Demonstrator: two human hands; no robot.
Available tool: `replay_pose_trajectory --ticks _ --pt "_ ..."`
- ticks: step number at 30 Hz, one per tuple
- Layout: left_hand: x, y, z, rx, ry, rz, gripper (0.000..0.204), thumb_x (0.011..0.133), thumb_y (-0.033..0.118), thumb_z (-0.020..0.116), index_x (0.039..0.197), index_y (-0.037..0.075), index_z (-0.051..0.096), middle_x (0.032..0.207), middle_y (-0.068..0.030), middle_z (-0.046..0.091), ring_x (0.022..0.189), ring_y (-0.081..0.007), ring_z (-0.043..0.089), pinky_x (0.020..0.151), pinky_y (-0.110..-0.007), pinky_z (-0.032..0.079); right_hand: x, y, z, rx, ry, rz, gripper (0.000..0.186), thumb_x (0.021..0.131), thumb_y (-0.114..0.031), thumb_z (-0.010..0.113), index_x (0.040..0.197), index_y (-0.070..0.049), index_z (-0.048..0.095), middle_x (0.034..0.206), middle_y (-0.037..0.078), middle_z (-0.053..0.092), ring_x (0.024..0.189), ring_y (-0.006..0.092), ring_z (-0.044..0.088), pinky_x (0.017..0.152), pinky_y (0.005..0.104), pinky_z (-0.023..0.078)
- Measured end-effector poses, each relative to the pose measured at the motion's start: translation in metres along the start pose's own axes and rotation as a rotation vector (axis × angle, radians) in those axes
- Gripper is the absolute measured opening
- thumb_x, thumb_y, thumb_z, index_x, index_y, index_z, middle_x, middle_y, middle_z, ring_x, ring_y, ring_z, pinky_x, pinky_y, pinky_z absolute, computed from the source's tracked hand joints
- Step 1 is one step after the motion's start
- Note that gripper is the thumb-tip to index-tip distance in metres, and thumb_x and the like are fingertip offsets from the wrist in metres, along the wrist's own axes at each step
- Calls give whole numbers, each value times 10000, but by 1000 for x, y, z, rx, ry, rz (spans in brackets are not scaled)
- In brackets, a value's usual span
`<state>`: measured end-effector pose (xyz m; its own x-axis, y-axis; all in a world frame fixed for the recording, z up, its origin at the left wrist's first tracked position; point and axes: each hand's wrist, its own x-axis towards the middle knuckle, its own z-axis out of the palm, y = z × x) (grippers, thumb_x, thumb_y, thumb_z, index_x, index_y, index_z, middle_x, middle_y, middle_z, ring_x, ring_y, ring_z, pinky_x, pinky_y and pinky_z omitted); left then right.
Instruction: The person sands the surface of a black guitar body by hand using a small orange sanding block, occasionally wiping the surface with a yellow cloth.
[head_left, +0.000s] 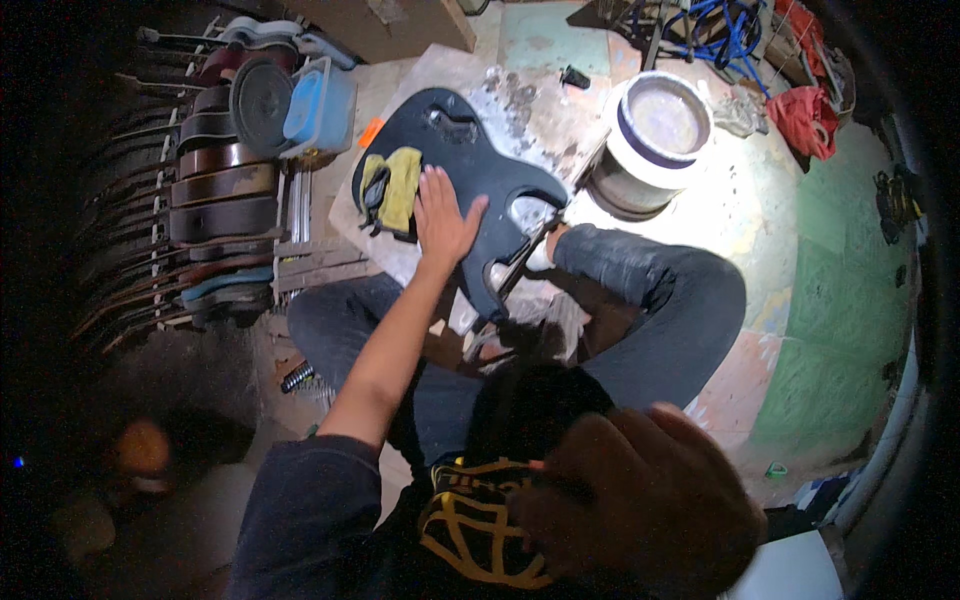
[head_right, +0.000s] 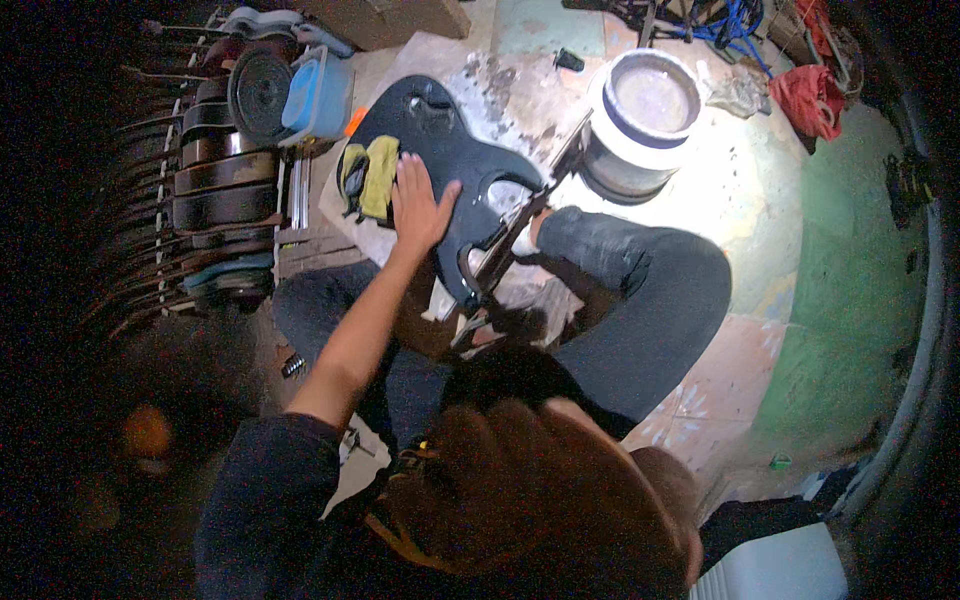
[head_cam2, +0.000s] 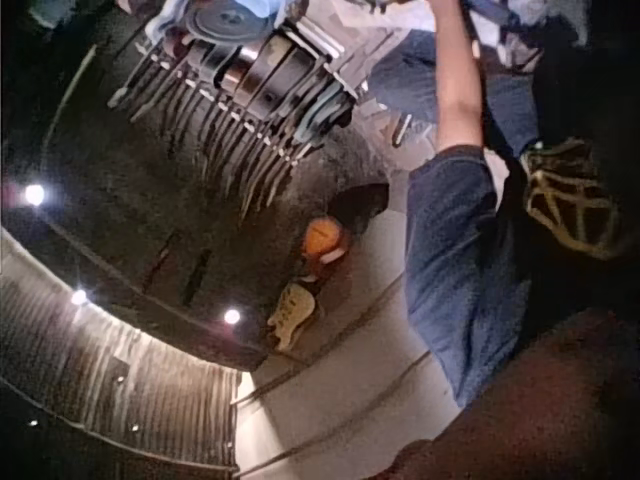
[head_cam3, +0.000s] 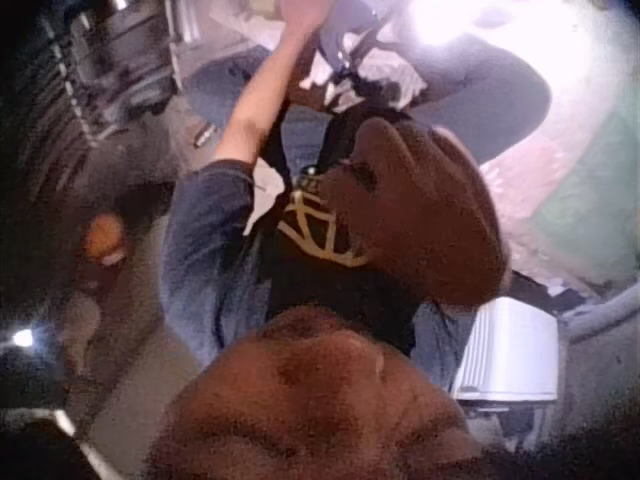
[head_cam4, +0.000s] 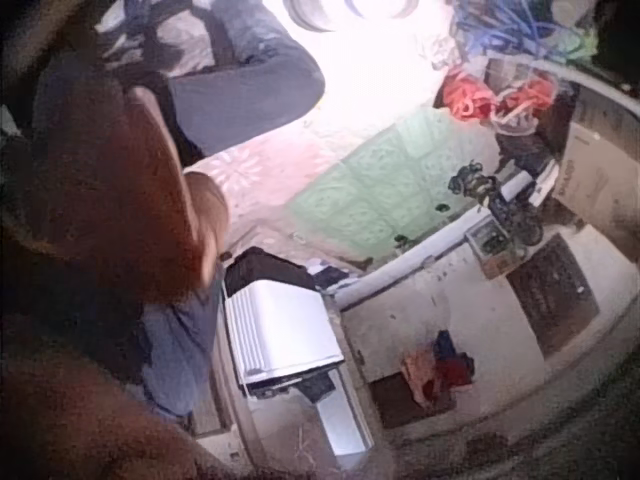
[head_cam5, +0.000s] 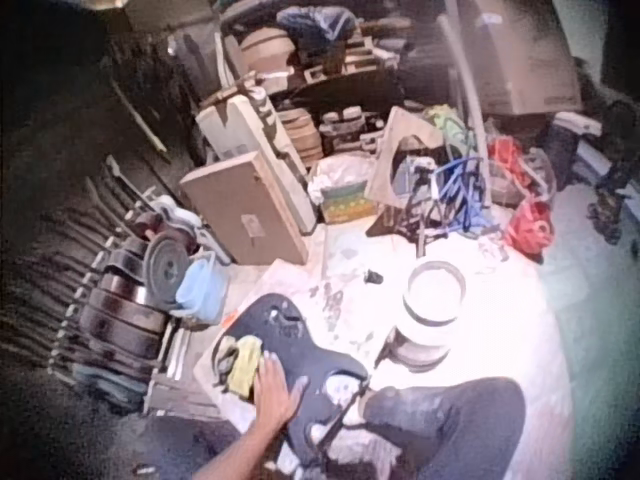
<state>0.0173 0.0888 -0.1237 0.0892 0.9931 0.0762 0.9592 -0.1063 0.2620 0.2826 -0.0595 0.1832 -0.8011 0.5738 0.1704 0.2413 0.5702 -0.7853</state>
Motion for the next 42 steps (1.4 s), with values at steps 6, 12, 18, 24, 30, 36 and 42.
replay_pose_trajectory --ticks 6,12,18,24,30,36,42 --pt "7 25 12 52 19 -73 1045 936 686 517 1567 -98 236 1651 -307 185 1557 -423 132 1244 -559 110 12 -47 5 -212 -47 131 155 872 -162 703 989 -80 643 918 109 619 900 229 642 828 388 516" --pt "-46 85 10 196 -173 460 1068 912 760 434 1573 -61 260 1669 -249 196 1566 -363 159 1252 -556 107 38 -60 24 -355 34 302 121 873 -184 667 948 -93 638 869 118 610 862 256 654 774 409 528" --pt "-73 91 7 37 -354 677 993 897 654 552 1565 -33 293 1627 -210 323 1525 -363 266 1251 -539 145 48 -40 31 -302 85 333 104 873 -206 631 906 -107 634 821 127 601 824 283 665 721 431 541" --pt "1 27 9 95 -29 286 892 980 579 509 1599 -5 240 1670 -231 212 1550 -384 199 1240 -565 158 -27 46 80 156 104 374 329 760 -235 794 1019 -83 658 947 140 651 932 334 668 816 424 539" --pt "-22 72 -12 133 -52 233 806 946 469 593 1500 -72 371 1590 -300 325 1505 -417 284 1214 -585 224 -53 70 76 411 203 480 423 683 -182 903 1039 -77 699 939 84 651 920 244 643 832 361 510" --pt "-119 105 5 -113 -492 511 722 1029 578 401 1474 14 468 1544 -214 459 1432 -325 446 1200 -622 208 -69 96 98 978 647 631 589 709 -338 898 1138 -52 612 1025 56 653 933 152 646 826 288 518" --pt "-141 114 -40 -1201 -514 25 367 981 138 609 1312 -22 598 1138 -142 730 1057 -247 710 946 -387 540 -72 130 128 1412 1193 600 436 956 -415 682 1254 -111 586 1049 79 702 848 233 711 708 402 617"
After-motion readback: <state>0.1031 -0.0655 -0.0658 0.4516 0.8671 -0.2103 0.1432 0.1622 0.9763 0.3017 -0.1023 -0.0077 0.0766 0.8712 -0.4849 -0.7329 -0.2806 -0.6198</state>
